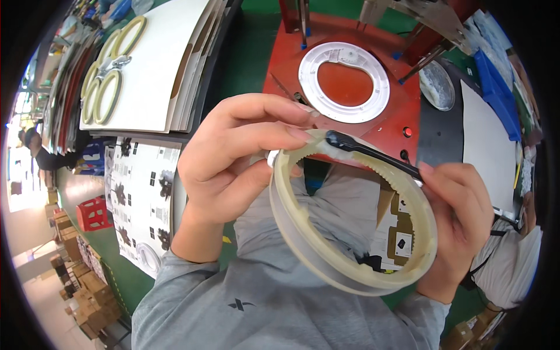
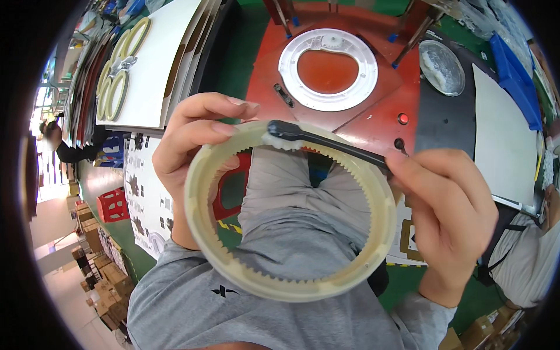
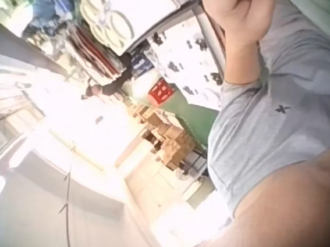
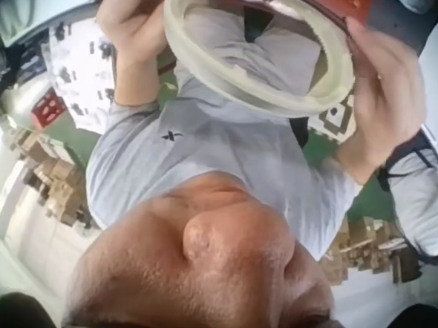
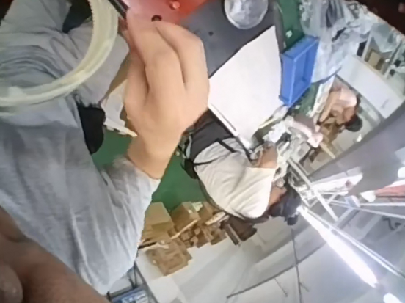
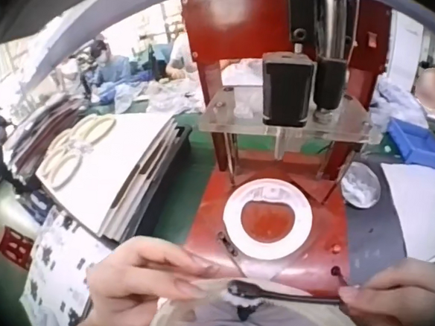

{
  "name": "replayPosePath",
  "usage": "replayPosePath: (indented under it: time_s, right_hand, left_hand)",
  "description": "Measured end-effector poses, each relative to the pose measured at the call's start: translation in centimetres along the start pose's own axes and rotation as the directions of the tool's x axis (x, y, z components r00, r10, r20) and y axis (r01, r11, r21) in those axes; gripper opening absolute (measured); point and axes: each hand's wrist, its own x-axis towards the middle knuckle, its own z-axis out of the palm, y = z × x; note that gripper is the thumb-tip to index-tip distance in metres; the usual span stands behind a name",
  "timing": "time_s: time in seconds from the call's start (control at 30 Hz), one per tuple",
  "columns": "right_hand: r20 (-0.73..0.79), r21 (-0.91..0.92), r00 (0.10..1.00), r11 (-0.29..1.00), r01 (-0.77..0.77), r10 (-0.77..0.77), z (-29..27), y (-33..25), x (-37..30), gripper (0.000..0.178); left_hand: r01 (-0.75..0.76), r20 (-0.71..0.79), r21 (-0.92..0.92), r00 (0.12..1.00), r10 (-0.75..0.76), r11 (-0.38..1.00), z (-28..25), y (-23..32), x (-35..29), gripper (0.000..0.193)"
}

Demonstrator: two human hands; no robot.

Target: Assembling plastic gears and housings using a manual press and applying grease with a brush.

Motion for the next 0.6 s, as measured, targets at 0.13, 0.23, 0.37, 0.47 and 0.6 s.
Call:
replayPosePath:
  time_s: [0.13,0.23,0.37,0.47,0.6]
  right_hand:
    - [0.151,-0.332,0.976,0.921,0.202,-0.16,-3.3,-1.6,0.4,0.04]
    - [0.345,-0.414,0.935,0.881,0.229,-0.08,-6.0,-3.9,1.0,0.027]
    - [0.563,-0.435,0.825,0.868,0.239,0.055,-7.9,-6.1,2.2,0.036]
    - [0.63,-0.388,0.774,0.89,0.238,0.067,-8.5,-5.5,2.8,0.034]
    - [0.723,-0.147,0.69,0.975,0.169,-0.01,-8.9,-2.7,3.7,0.026]
  left_hand:
    - [0.062,-0.014,0.025,0.998,-0.062,0.998,-0.5,1.4,0.5,0.034]
    - [0.006,0.158,0.162,0.987,-0.032,0.987,-1.1,2.3,1.8,0.029]
    - [-0.301,0.461,0.336,0.879,0.122,0.893,-1.1,3.0,2.9,0.022]
    - [-0.378,0.603,0.325,0.789,0.118,0.867,0.5,3.9,4.0,0.025]
    - [-0.593,0.742,0.201,0.612,0.273,0.78,1.2,3.5,4.1,0.019]
